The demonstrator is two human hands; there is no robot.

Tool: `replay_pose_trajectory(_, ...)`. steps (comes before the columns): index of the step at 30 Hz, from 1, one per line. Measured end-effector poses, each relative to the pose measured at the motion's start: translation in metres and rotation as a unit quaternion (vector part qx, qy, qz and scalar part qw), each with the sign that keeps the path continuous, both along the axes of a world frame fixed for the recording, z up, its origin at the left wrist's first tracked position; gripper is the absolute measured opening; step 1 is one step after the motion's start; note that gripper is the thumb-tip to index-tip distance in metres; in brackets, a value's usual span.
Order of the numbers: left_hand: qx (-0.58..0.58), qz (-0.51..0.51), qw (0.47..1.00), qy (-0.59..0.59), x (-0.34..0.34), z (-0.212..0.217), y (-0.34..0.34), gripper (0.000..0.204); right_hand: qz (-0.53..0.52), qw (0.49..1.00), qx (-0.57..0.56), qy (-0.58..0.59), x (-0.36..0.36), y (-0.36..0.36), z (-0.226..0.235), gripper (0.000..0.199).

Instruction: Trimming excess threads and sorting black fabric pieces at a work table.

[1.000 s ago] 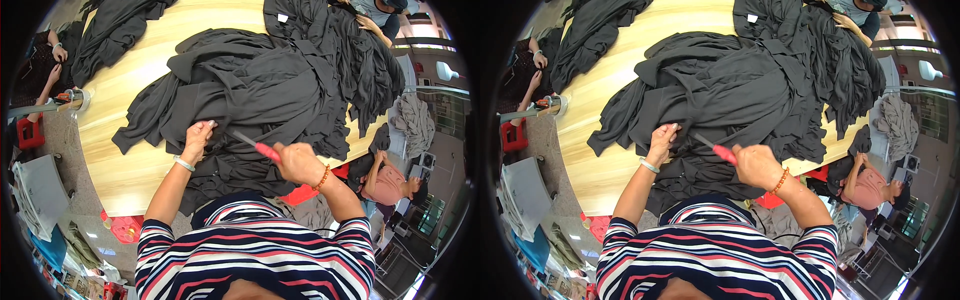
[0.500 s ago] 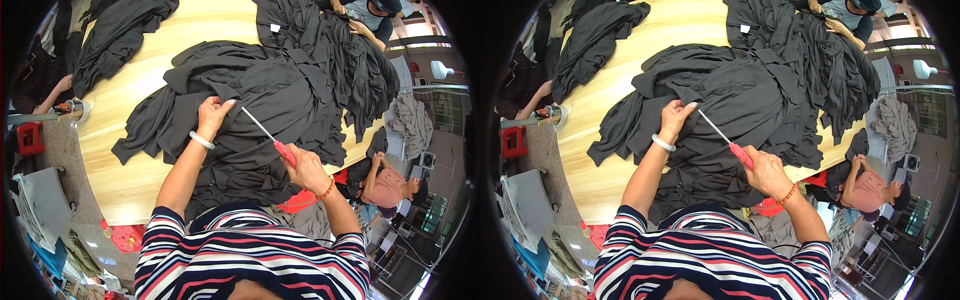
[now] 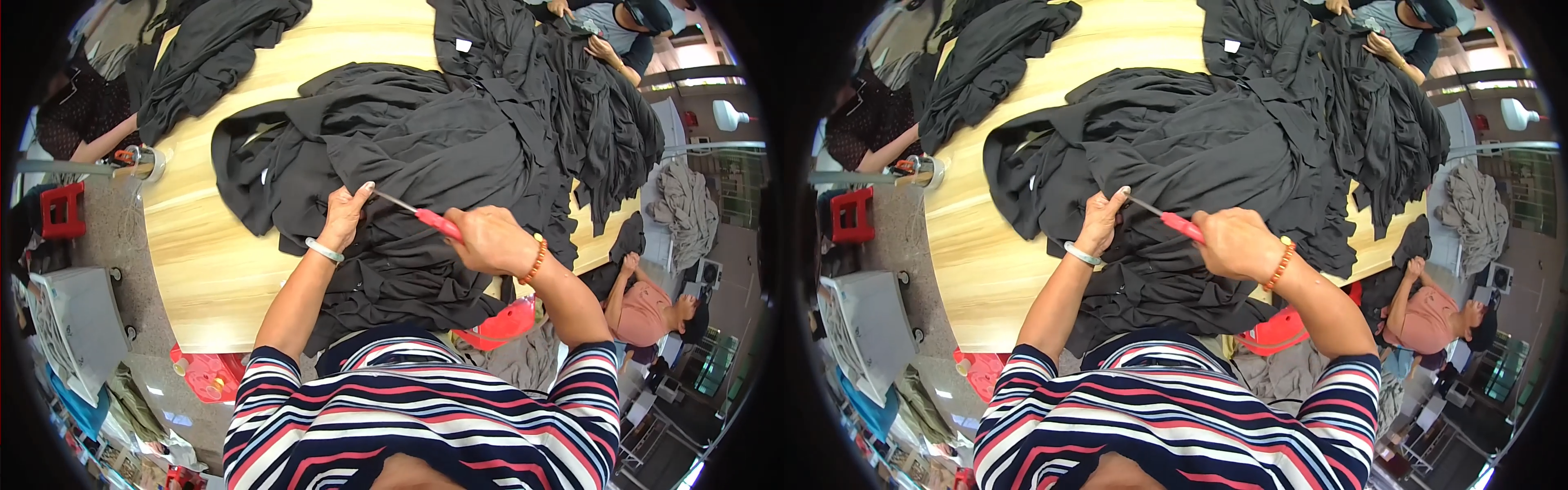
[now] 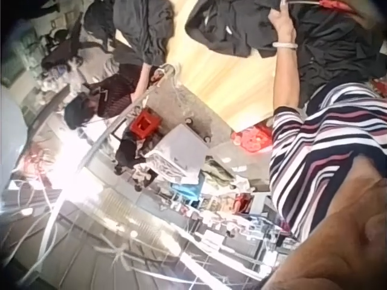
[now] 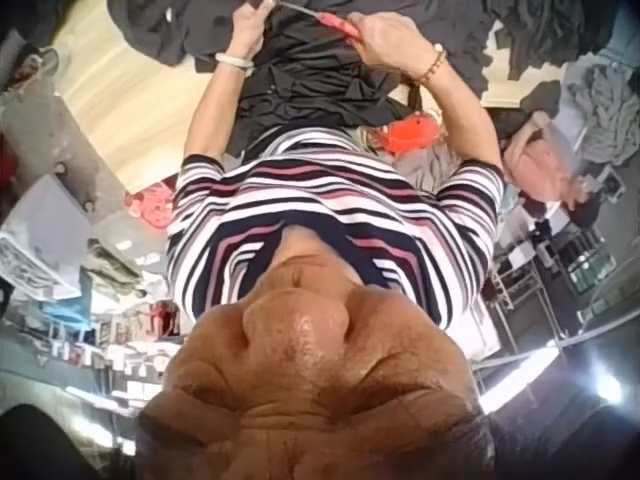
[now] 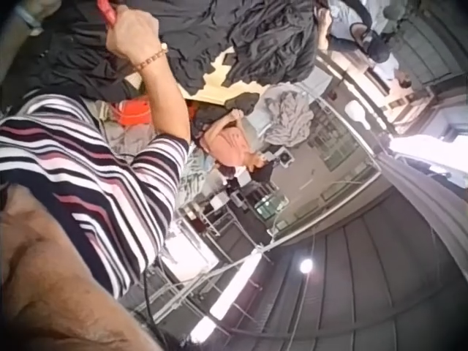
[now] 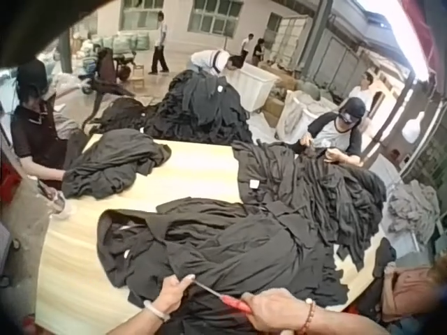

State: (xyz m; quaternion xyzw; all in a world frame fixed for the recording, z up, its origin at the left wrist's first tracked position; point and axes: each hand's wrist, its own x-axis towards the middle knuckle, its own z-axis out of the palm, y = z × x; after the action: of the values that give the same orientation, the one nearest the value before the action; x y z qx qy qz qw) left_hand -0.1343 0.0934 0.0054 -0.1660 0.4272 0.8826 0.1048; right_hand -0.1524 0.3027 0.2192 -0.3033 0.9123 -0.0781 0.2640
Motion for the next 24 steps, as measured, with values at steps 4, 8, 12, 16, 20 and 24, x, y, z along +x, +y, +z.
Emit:
replay_pose_trajectory(4,-0.082,-0.049,0.995,-0.033,0.02,0.0,-0.004,0.016,-0.038,0.996,0.036,-0.069,0.008,0.009,0.018,0.023)
replay_pose_trajectory(8,-0.27,-0.101,0.937,0.199,0.059,0.106,0.014,0.016,-0.115,0.978,-0.17,0.021,-0.01,0.025,0.001,0.025)
replay_pose_trajectory(12,-0.137,-0.407,0.86,0.277,0.129,0.192,0.004,0.021,-0.103,0.981,-0.157,0.047,-0.031,0.054,-0.025,0.027)
replay_pose_trajectory(16,-0.149,-0.297,0.938,0.097,0.2,0.182,-0.03,0.019,-0.044,0.997,-0.036,-0.042,0.032,0.107,-0.061,0.023)
replay_pose_trajectory(20,-0.214,0.033,0.975,-0.038,0.263,0.117,-0.04,0.025,-0.117,0.981,0.037,-0.152,0.138,0.147,-0.085,0.027)
replay_pose_trajectory(24,-0.154,0.301,0.937,-0.092,0.264,0.067,-0.008,0.034,-0.252,0.956,-0.05,-0.144,0.175,0.162,-0.099,0.028)
